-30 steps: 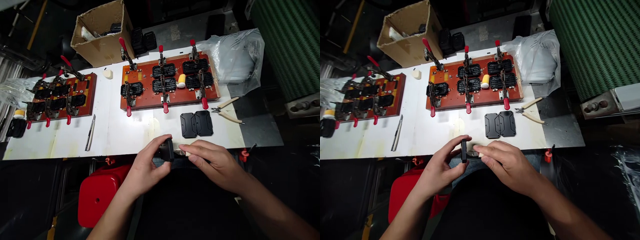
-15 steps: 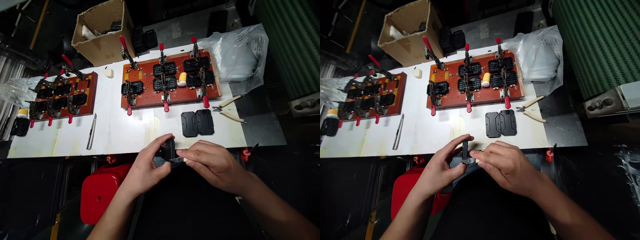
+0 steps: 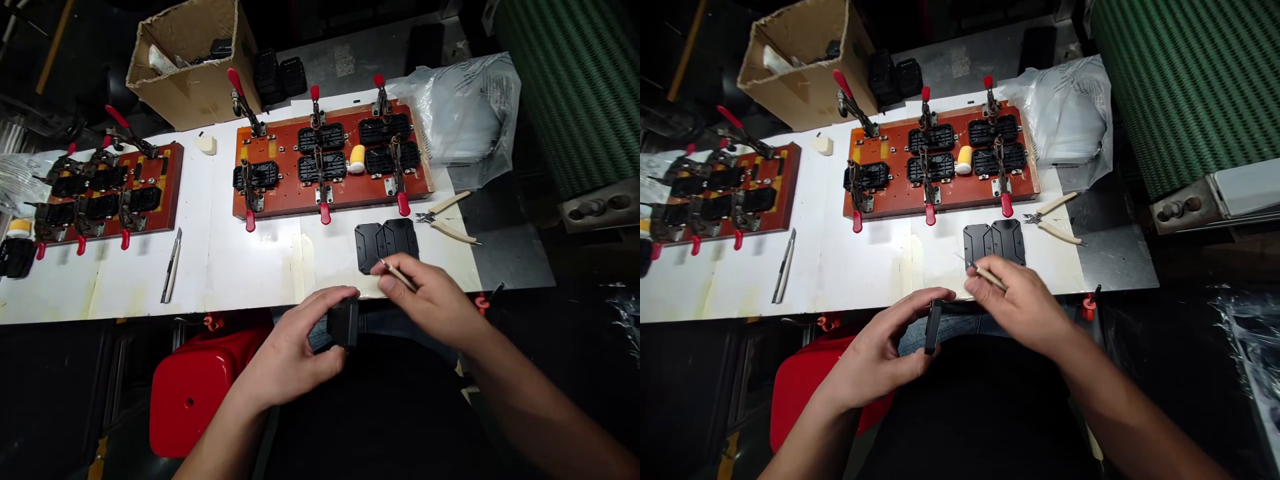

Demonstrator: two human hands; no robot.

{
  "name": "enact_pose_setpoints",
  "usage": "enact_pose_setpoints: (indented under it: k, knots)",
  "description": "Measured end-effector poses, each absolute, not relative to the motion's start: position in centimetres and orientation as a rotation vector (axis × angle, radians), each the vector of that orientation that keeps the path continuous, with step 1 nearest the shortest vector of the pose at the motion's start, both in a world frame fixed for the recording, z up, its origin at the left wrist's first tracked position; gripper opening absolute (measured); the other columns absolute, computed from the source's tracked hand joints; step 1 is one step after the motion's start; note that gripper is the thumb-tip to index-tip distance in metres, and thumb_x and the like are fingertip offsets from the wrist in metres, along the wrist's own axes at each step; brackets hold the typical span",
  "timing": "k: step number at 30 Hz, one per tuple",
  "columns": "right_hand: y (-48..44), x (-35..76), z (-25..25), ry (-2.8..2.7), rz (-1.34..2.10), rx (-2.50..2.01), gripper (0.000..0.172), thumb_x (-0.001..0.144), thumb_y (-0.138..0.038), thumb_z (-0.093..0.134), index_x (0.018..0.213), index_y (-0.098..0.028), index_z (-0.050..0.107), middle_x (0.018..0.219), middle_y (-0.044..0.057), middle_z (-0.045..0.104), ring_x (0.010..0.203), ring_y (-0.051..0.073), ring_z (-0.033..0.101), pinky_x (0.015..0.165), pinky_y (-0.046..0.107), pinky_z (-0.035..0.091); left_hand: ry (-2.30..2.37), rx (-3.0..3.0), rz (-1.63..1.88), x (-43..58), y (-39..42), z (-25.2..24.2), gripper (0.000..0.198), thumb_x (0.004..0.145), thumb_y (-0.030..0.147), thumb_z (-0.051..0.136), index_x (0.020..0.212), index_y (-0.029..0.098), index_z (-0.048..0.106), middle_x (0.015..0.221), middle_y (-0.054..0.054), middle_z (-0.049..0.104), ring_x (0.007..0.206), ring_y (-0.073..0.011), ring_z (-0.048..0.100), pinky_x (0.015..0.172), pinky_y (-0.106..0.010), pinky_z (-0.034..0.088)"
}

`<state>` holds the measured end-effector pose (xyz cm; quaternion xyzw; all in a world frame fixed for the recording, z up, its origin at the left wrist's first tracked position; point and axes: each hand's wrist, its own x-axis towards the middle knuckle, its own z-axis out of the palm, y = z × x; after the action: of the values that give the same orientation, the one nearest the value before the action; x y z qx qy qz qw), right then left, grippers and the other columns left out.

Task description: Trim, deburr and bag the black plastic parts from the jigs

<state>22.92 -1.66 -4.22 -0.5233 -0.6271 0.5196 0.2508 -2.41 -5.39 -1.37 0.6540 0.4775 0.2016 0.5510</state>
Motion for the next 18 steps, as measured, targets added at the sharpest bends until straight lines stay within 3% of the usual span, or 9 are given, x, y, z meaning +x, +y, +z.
enact_pose_setpoints:
  k: [3, 6, 8, 11, 14, 18]
  knots:
    - [-3.0, 21.7, -3.5, -1.617, 1.776, -1.261, 0.031, 0.091, -0.052, 0.077, 0.104, -0.025, 0.066, 0.078, -0.004, 0.062, 0.065, 0.013, 0.056, 0.056, 0.024, 0.045, 1.245, 1.572, 0.587, -1.8, -5.6, -1.6, 0.07, 0.088, 0.023, 0.08, 0.151, 0.035, 0.052, 0.149, -0.005, 0.061, 0.137, -0.026, 0.059, 0.117, -0.038, 0.048]
    - [-3.4, 21.0, -3.5, -1.497, 1.662, -1.396, 0.022, 0.097, -0.045, 0.07, 0.098, -0.023, 0.067, 0.076, -0.004, 0.062, 0.066, 0.013, 0.056, 0.059, 0.024, 0.046, 1.308, 1.418, 0.629, -1.7, -5.8, -1.5, 0.074, 0.088, 0.035, 0.085, 0.154, 0.041, 0.052, 0.151, -0.003, 0.06, 0.139, -0.0268, 0.057, 0.118, -0.039, 0.047]
    - [-3.1, 21.0, -3.8, -1.378, 1.583, -1.439, 0.021, 0.101, -0.043, 0.065, 0.101, -0.022, 0.07, 0.084, -0.001, 0.07, 0.076, 0.015, 0.064, 0.071, 0.026, 0.053, 1.301, 1.162, 0.635, -1.8, -5.9, -1.5, 0.061, 0.092, 0.038, 0.079, 0.15, 0.041, 0.058, 0.143, -0.002, 0.067, 0.126, -0.0249, 0.066, 0.107, -0.037, 0.056]
    - [-2.6, 21.1, -4.2, -1.278, 1.681, -1.359, 0.023, 0.101, -0.044, 0.067, 0.107, -0.022, 0.072, 0.096, 0.002, 0.076, 0.091, 0.019, 0.072, 0.084, 0.029, 0.056, 1.211, 0.777, 0.697, -1.7, -5.8, -1.7, 0.041, 0.096, 0.038, 0.075, 0.136, 0.031, 0.071, 0.112, -0.004, 0.077, 0.092, -0.0182, 0.073, 0.078, -0.028, 0.063]
    - [-2.3, 21.1, -4.8, -1.181, 1.783, -1.337, 0.033, 0.099, -0.048, 0.07, 0.118, -0.022, 0.071, 0.092, 0.001, 0.075, 0.087, 0.019, 0.073, 0.082, 0.031, 0.057, 1.11, 0.545, 0.743, -1.1, -5.6, -2.3, 0.037, 0.092, 0.034, 0.08, 0.127, 0.023, 0.075, 0.088, -0.002, 0.075, 0.07, -0.0123, 0.069, 0.061, -0.022, 0.06]
    - [-2.2, 21.8, -5.6, -1.158, 1.709, -1.39, 0.045, 0.1, -0.055, 0.066, 0.131, -0.022, 0.066, 0.087, 0.001, 0.073, 0.082, 0.018, 0.07, 0.076, 0.032, 0.056, 1.089, 0.424, 0.77, -0.5, -5.4, -3.0, 0.04, 0.089, 0.033, 0.083, 0.124, 0.018, 0.07, 0.076, 0.001, 0.072, 0.056, -0.01, 0.067, 0.053, -0.021, 0.059]
